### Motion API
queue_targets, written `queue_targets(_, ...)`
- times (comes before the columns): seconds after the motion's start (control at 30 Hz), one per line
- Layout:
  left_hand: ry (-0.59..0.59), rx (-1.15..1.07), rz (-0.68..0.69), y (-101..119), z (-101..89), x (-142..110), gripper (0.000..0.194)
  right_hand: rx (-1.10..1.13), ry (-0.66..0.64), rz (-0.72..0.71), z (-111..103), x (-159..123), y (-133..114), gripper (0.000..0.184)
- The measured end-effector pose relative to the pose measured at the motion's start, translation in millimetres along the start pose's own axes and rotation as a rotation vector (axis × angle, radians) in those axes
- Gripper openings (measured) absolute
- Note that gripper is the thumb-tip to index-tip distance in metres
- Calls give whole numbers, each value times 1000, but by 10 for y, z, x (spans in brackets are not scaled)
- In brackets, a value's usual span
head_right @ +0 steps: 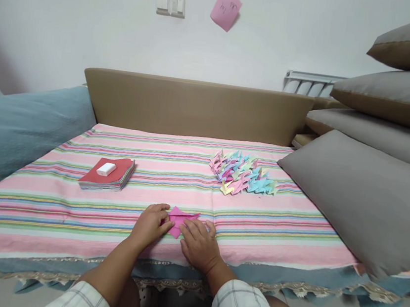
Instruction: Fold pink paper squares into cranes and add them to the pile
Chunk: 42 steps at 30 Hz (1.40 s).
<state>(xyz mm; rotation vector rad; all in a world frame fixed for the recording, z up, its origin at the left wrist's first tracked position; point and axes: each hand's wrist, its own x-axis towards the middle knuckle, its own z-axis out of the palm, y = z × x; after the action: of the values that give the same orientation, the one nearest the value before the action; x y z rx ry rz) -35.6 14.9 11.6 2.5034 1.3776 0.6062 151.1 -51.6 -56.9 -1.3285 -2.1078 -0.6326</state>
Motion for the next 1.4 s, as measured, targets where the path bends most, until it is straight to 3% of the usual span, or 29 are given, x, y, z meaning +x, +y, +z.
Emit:
queue_targets(0.63, 38, 122, 4, 30, -2, -16, 15, 6, 28, 10, -33, 30, -21, 31)
queue_targets(1.1, 12, 68, -123, -7, -99, -56, 16, -6, -15, 15, 14, -11, -1, 33)
queue_targets(1.4, 45, 154, -104, -26, -55, -53, 18, 8, -9, 21, -11, 10, -11, 32)
